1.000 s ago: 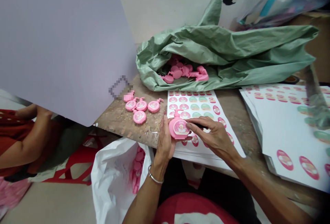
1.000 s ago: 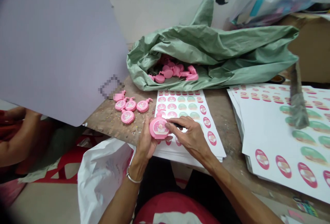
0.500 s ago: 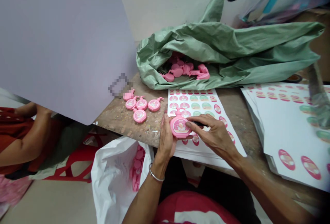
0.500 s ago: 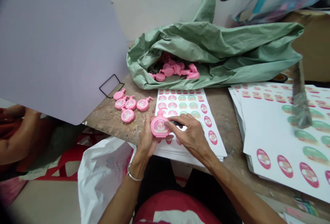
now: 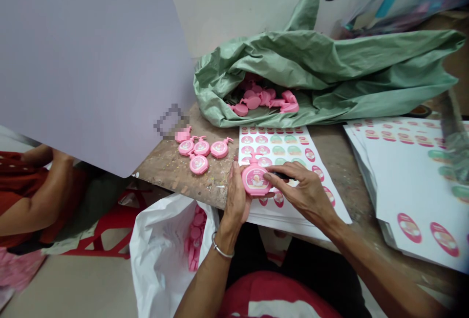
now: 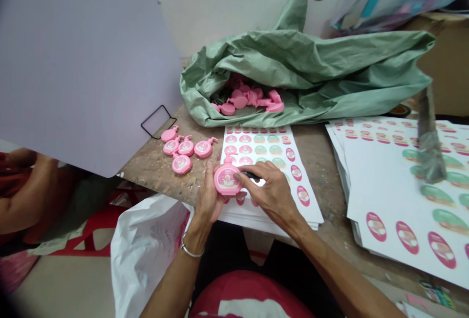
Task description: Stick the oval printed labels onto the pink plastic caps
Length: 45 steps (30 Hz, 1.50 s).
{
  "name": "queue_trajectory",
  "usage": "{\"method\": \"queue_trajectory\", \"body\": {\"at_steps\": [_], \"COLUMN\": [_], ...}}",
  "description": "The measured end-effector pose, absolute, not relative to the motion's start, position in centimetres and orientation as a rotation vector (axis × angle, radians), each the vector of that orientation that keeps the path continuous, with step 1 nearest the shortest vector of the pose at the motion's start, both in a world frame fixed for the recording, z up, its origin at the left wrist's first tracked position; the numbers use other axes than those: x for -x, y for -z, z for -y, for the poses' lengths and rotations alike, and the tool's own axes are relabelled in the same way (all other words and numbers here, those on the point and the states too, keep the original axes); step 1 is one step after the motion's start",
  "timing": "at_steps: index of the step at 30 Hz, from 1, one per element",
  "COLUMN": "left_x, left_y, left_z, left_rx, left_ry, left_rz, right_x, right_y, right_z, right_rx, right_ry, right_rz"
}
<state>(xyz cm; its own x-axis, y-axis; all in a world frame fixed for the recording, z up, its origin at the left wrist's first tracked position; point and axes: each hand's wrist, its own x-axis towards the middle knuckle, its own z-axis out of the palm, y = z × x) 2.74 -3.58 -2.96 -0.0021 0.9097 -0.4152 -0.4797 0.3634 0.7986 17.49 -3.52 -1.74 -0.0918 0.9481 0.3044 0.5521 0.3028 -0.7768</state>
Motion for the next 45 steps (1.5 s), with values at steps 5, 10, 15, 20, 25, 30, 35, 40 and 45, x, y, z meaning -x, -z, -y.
{"method": "queue_trajectory", "body": {"at_steps": [5, 10, 15, 20, 25, 30, 35, 40, 45], "left_x": [-2.6, -2.5, -2.2, -2.0, -1.9, -1.4, 2.5, 5.8, 4.3], "left_y": [2.9, 2.1, 1.4, 1.7, 1.6, 1.8, 3.5, 4.2, 4.4], "left_z": [3.6, 3.7, 4.0, 4.2, 4.0, 4.2, 1.7, -2.5, -2.0], "left_rx": [-0.482, -0.525, -0.685, -0.654, -0.602, -0.642, -0.937, -1.629, -1.944], "left_ry": [-1.174, -1.191, -1.129, -1.111, -1.052, -0.941, -1.008, -1.421, -1.569], "left_rz": [-1.085, -0.996, -0.936, -0.889, -0.877, -0.846, -1.306, -1.986, -1.926], "right_x": [-17.4, -17.4, -17.4, -17.5, -17.7, -17.1, -21.8, -26.7, -27.3], "right_y": [1.5, 1.5, 1.5, 1.2, 1.5, 3.7, 4.3, 3.2, 4.8], "right_z": [3.6, 3.6, 3.6, 3.5, 2.4, -0.4, -8.9, -19.1, -23.4], "right_rx": [1.355, 1.337, 1.310, 1.369, 1.550, 1.434, 1.768, 2.266, 2.277], "right_ry": [-0.595, -0.565, -0.488, -0.101, -0.046, -0.664, -0.525, -0.431, -0.618], "right_rz": [1.778, 1.789, 1.832, 2.026, 1.822, 1.753, 1.569, 1.244, 1.080]}}
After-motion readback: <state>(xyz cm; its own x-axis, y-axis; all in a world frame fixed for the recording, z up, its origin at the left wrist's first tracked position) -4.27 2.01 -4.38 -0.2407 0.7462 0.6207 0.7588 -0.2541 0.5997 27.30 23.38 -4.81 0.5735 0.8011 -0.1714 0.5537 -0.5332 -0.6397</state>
